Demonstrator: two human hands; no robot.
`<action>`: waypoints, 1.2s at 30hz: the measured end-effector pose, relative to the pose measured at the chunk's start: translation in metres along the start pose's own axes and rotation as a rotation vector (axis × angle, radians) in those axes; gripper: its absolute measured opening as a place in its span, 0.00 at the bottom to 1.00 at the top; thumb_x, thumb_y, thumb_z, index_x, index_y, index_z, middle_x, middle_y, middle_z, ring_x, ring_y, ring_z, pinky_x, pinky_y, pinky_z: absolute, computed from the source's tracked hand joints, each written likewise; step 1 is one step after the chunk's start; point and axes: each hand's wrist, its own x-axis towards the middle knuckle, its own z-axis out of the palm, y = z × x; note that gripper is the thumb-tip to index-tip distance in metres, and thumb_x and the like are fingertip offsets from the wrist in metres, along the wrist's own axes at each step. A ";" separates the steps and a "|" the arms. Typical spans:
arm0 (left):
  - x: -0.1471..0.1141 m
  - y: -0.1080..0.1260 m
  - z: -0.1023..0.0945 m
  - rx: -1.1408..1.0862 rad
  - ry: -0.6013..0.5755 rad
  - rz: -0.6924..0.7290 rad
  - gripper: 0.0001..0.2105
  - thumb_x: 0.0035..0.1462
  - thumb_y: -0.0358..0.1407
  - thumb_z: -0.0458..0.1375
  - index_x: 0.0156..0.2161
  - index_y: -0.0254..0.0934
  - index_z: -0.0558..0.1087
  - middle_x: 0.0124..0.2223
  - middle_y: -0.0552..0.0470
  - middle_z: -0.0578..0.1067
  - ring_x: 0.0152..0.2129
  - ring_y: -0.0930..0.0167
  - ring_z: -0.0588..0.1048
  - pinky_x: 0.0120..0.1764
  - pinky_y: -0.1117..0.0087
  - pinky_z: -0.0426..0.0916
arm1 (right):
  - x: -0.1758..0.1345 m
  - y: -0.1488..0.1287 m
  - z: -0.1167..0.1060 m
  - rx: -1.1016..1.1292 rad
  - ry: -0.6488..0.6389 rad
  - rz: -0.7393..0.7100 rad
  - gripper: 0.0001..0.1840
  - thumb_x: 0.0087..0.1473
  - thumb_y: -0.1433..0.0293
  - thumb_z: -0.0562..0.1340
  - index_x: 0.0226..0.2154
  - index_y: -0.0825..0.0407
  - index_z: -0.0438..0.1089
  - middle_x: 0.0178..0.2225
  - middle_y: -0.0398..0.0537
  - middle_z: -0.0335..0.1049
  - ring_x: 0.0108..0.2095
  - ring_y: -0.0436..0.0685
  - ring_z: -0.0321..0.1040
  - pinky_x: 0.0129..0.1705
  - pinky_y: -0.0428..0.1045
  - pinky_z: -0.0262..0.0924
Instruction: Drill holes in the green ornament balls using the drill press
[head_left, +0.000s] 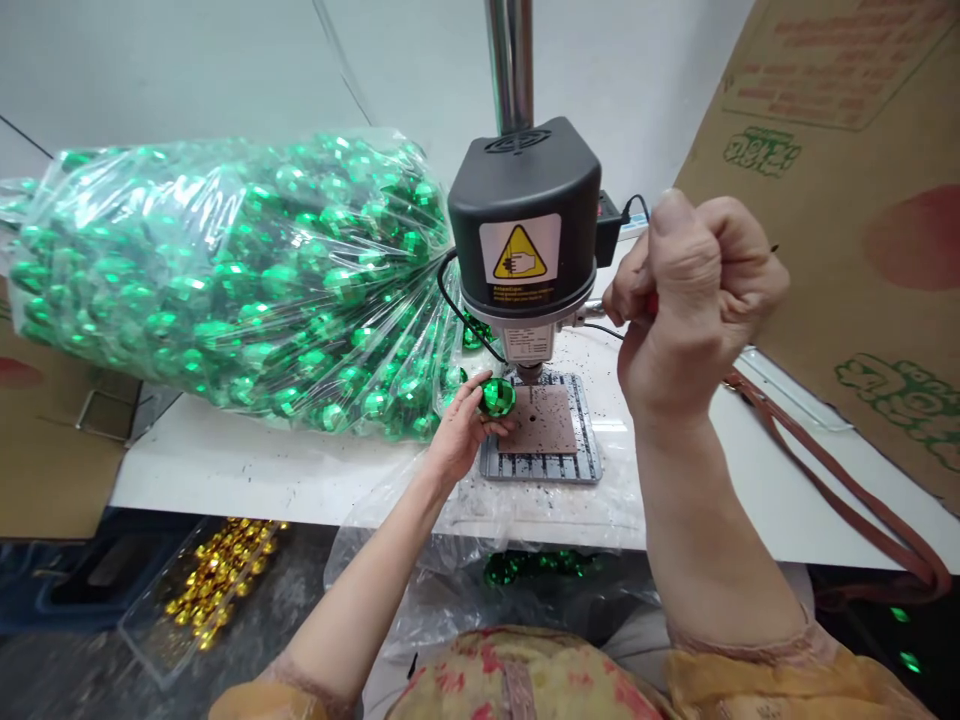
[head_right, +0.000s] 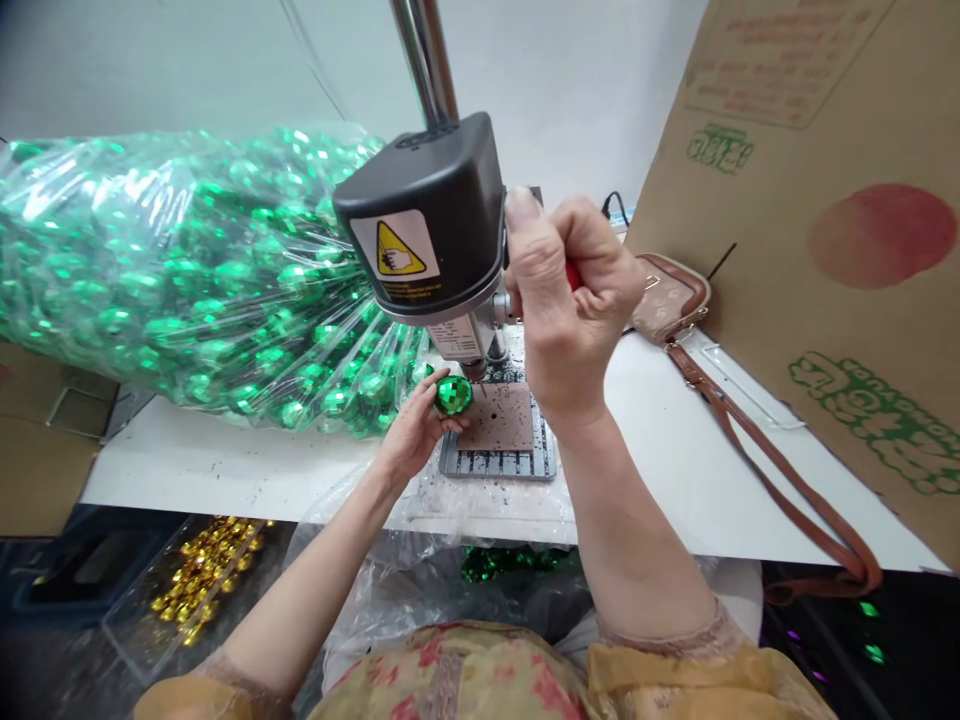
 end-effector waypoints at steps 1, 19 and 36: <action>0.000 0.000 0.000 -0.008 -0.006 -0.008 0.25 0.59 0.49 0.65 0.58 0.43 0.68 0.41 0.49 0.80 0.27 0.69 0.80 0.28 0.70 0.74 | 0.000 -0.001 0.000 -0.006 0.000 0.006 0.25 0.58 0.62 0.65 0.19 0.49 0.52 0.15 0.36 0.52 0.15 0.44 0.49 0.18 0.47 0.46; 0.003 -0.016 0.011 0.357 -0.024 0.023 0.35 0.47 0.46 0.74 0.58 0.38 0.70 0.30 0.54 0.78 0.18 0.73 0.75 0.20 0.73 0.68 | -0.002 -0.001 0.000 0.040 -0.043 -0.011 0.22 0.63 0.68 0.60 0.21 0.50 0.51 0.17 0.35 0.49 0.16 0.41 0.50 0.21 0.43 0.47; 0.006 -0.045 0.017 0.976 0.065 0.525 0.26 0.55 0.37 0.71 0.58 0.41 0.74 0.54 0.44 0.79 0.50 0.59 0.76 0.53 0.57 0.72 | -0.004 -0.001 -0.002 -0.033 -0.027 -0.022 0.23 0.61 0.66 0.62 0.21 0.48 0.50 0.17 0.36 0.49 0.16 0.43 0.49 0.19 0.47 0.48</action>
